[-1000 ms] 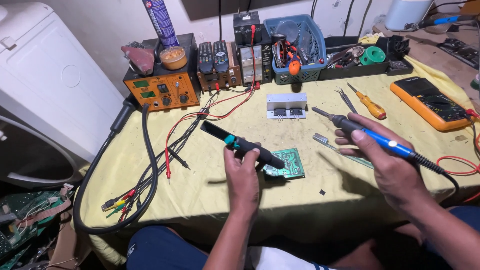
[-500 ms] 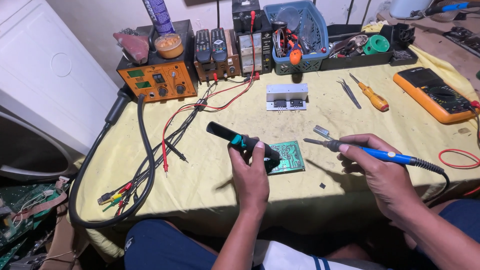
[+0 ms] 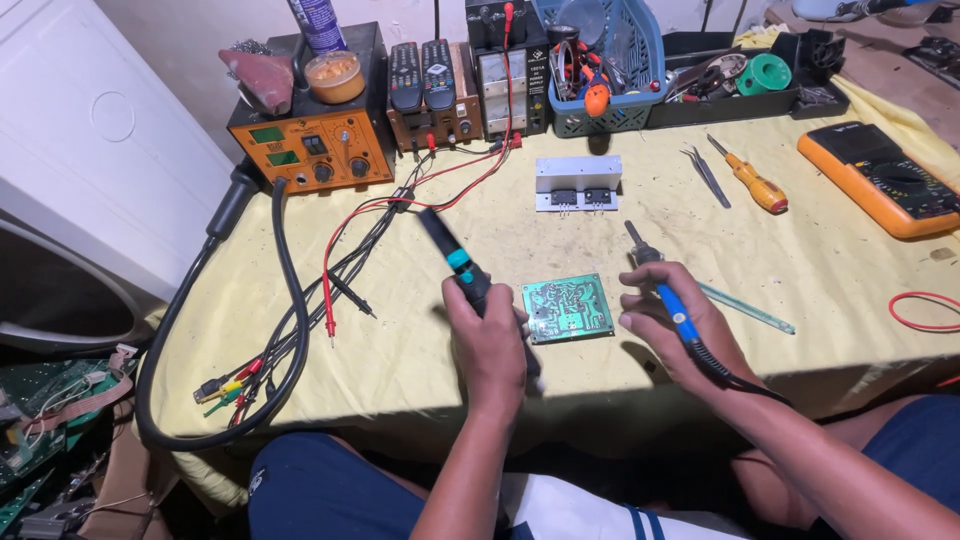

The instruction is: A person is shown at a workbench cleaning a circuit board with a toothbrush and then desoldering components using a soldering iron and a desoldering pump.

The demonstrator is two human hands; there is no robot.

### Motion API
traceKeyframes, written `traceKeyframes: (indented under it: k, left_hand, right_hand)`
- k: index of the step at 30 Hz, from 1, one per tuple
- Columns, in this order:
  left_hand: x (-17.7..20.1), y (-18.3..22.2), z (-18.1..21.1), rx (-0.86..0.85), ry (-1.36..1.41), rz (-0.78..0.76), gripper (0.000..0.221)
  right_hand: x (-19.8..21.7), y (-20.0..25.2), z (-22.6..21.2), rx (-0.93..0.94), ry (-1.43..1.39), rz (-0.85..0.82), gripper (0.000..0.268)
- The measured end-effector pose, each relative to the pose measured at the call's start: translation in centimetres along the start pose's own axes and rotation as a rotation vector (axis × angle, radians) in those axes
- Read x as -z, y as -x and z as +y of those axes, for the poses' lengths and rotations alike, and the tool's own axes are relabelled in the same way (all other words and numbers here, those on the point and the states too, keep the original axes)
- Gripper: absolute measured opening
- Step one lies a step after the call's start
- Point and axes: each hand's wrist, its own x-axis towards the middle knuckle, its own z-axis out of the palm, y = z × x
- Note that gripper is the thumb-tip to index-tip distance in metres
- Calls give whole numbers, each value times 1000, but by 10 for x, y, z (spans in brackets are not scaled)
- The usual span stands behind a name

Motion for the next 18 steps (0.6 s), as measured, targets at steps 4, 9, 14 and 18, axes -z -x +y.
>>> traceKeyframes:
  k: [4,9,14,18]
  left_hand:
    - [8,-10,-15,202,-447,6,28]
    - [7,-16,-34,261,-525,-90,27]
    - [5,-18,-28,277,-450,-83,33]
    - [4,-16,-26,220,-368,-113,34]
  right_hand:
    - [-9,-6,16,24,77,-74,49]
    - [-19,-8,18,12,84,-50,48]
    - [-22,-4,10,-30,-22,52,51]
    - [-15,0,0,-36,2,86,50]
